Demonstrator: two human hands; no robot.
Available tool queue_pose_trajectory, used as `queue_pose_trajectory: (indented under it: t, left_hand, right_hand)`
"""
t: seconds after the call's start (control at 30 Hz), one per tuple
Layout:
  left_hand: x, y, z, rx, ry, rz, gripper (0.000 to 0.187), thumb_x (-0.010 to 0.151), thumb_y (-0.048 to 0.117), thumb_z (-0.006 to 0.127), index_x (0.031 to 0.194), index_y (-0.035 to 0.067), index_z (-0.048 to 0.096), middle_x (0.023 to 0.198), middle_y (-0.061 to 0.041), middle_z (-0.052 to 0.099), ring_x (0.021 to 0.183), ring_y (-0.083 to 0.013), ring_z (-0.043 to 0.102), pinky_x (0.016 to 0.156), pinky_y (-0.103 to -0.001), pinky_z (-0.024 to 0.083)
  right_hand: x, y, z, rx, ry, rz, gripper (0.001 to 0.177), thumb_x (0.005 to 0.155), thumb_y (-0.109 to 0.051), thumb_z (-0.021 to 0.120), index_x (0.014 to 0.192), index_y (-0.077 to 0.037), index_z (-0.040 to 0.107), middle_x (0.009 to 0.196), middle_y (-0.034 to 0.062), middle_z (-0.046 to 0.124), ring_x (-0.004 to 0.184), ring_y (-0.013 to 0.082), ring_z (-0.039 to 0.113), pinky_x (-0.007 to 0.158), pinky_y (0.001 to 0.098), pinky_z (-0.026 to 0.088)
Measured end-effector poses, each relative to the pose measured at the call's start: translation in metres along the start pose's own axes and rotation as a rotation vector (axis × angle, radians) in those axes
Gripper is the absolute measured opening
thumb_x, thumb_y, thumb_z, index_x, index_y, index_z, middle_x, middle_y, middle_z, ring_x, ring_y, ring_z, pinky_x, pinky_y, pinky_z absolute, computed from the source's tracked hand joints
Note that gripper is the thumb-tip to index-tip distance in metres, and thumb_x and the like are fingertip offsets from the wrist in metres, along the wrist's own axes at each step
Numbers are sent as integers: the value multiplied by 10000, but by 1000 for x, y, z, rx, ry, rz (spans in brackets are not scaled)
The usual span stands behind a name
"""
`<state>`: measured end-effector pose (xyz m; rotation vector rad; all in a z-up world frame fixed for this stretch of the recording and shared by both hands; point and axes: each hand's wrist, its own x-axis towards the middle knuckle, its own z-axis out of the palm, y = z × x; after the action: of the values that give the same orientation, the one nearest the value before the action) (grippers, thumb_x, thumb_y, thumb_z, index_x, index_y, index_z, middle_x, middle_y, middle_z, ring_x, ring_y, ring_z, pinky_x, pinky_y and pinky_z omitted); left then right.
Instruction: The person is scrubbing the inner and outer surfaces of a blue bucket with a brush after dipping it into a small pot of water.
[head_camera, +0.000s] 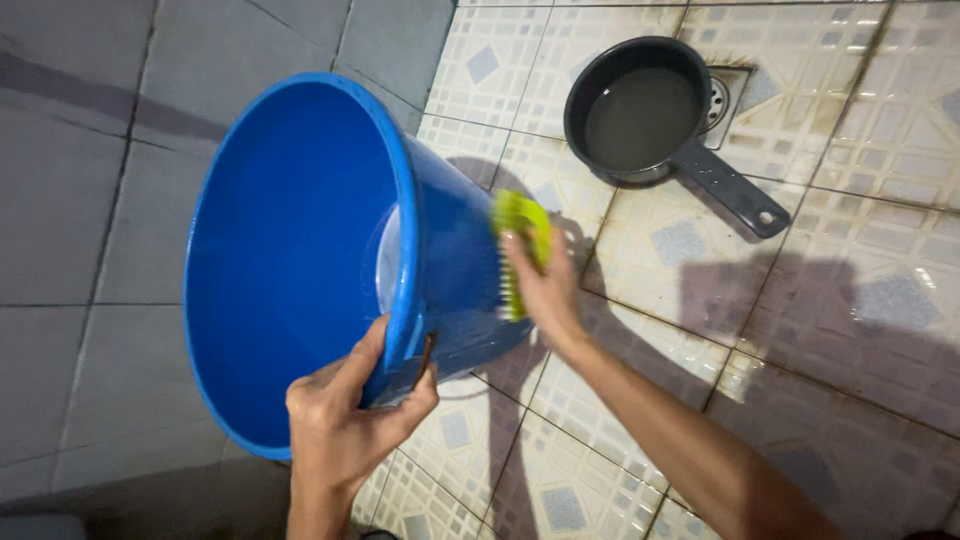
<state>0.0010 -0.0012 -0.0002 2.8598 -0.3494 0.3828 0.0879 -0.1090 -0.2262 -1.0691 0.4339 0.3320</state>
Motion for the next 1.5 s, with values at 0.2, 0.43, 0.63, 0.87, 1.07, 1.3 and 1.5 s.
queue_pose_trajectory:
  t: [0.2, 0.43, 0.63, 0.87, 1.07, 1.3, 1.5]
  left_hand:
    - [1, 4, -2, 22, -4, 15, 530, 685, 133, 865, 1187, 31, 729, 758, -91, 758, 618, -165, 750, 560, -280, 564]
    - [2, 0, 0, 60, -64, -31, 547, 704, 162, 874, 1208, 18, 720, 715, -77, 767, 564, -150, 743, 509, -270, 557]
    - [23, 27, 17, 46, 56, -83, 550, 756, 202, 886, 1235, 6, 699, 784, -146, 749, 647, -199, 760, 579, -329, 571]
    - [97, 58, 48, 245, -2, -277, 657, 814, 341, 836, 1344, 23, 616, 776, -208, 735, 693, -394, 725, 624, -465, 561]
    - [86, 77, 38, 384, -192, -297, 1149, 688, 281, 851, 1581, -100, 236, 1204, -232, 626, 965, -397, 669, 675, -435, 574]
    - [8, 58, 83, 571, 155, 47, 1143, 721, 371, 900, 1623, 10, 298, 1597, -195, 394, 1495, -369, 368, 1185, -584, 250]
    - [-30, 10, 106, 1086, 134, 188, 851, 917, 124, 691, 1659, 282, 305, 1685, -180, 241, 1566, -322, 246, 1241, -537, 113]
  right_hand:
    - [-83, -69, 28, 31, -137, -430, 479, 973, -446, 633, 1189, -39, 501, 960, 94, 686, 744, 156, 681, 587, 320, 571]
    - [-71, 53, 7, 81, -62, -181, 540, 981, -524, 566, 1235, -62, 450, 1049, 74, 689, 859, 167, 696, 658, 315, 589]
    - [23, 98, -39, -203, 128, 189, 670, 937, -576, 554, 1414, -126, 414, 1263, 107, 591, 1138, 247, 634, 871, 397, 563]
    - [33, 45, -29, -66, 243, 41, 528, 932, -500, 661, 1291, -124, 568, 1201, 150, 675, 1055, 255, 653, 875, 414, 531]
    - [17, 73, -32, 38, 194, -178, 464, 973, -434, 687, 1316, -138, 588, 1263, 64, 637, 1147, 166, 605, 938, 323, 491]
    - [-6, 90, -33, 115, 94, 54, 497, 960, -363, 677, 1374, -145, 509, 1230, 70, 636, 1096, 187, 612, 874, 340, 524]
    - [-5, 101, -33, 124, 86, -17, 516, 955, -286, 639, 1427, -165, 470, 1309, 50, 629, 1178, 171, 612, 941, 346, 519]
